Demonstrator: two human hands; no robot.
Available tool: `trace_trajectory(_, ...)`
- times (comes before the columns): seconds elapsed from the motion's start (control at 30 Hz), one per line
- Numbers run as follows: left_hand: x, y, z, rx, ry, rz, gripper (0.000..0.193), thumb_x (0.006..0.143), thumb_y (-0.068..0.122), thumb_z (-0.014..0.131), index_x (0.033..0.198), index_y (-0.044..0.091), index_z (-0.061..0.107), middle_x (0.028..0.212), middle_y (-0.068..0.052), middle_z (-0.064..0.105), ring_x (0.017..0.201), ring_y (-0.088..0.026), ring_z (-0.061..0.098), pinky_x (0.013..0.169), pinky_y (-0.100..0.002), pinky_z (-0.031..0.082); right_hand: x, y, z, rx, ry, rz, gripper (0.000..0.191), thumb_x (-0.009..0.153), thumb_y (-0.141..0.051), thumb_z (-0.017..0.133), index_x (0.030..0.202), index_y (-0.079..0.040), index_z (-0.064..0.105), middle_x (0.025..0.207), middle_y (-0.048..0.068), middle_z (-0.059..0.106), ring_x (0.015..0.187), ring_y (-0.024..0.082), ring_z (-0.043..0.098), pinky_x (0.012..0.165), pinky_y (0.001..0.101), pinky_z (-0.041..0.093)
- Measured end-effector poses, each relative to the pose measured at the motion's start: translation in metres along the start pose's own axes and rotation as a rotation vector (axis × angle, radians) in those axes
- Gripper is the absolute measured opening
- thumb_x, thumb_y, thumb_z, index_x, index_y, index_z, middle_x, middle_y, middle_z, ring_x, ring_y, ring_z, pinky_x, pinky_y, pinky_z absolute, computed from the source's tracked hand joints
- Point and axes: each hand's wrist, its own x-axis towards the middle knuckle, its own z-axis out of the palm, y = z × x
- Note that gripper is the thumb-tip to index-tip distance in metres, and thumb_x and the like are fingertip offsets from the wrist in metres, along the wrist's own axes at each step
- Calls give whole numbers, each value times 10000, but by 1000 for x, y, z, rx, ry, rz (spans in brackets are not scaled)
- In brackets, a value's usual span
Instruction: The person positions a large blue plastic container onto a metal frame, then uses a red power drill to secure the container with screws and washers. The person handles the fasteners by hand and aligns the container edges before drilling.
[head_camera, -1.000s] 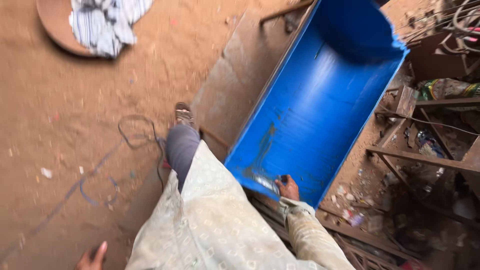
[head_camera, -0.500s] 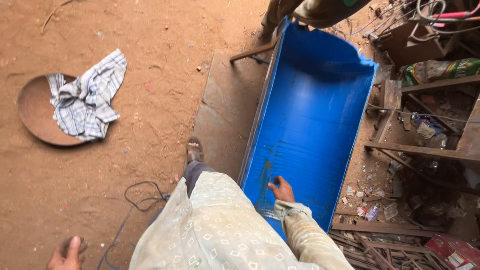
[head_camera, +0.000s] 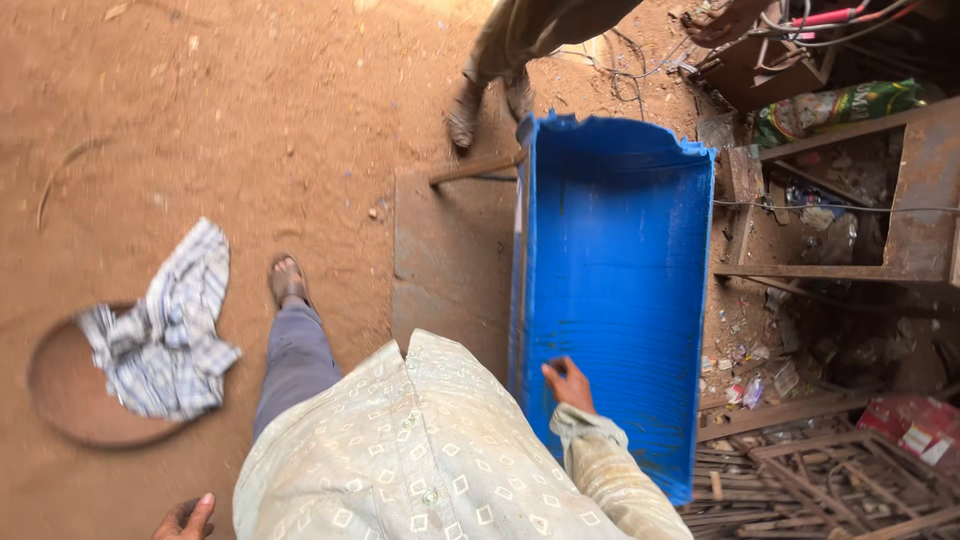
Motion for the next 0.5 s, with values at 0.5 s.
trace_trajectory(0.5,231,419,-71,92,-114,459,530,1119,391,633,1357,-81,589,1224,-176,686,1073,-254,669,836,-391,508,12,-141,115,256,-91,251,298,894,-250,753,1102,-46,692,869,94,728,744,167,673,658,334,551)
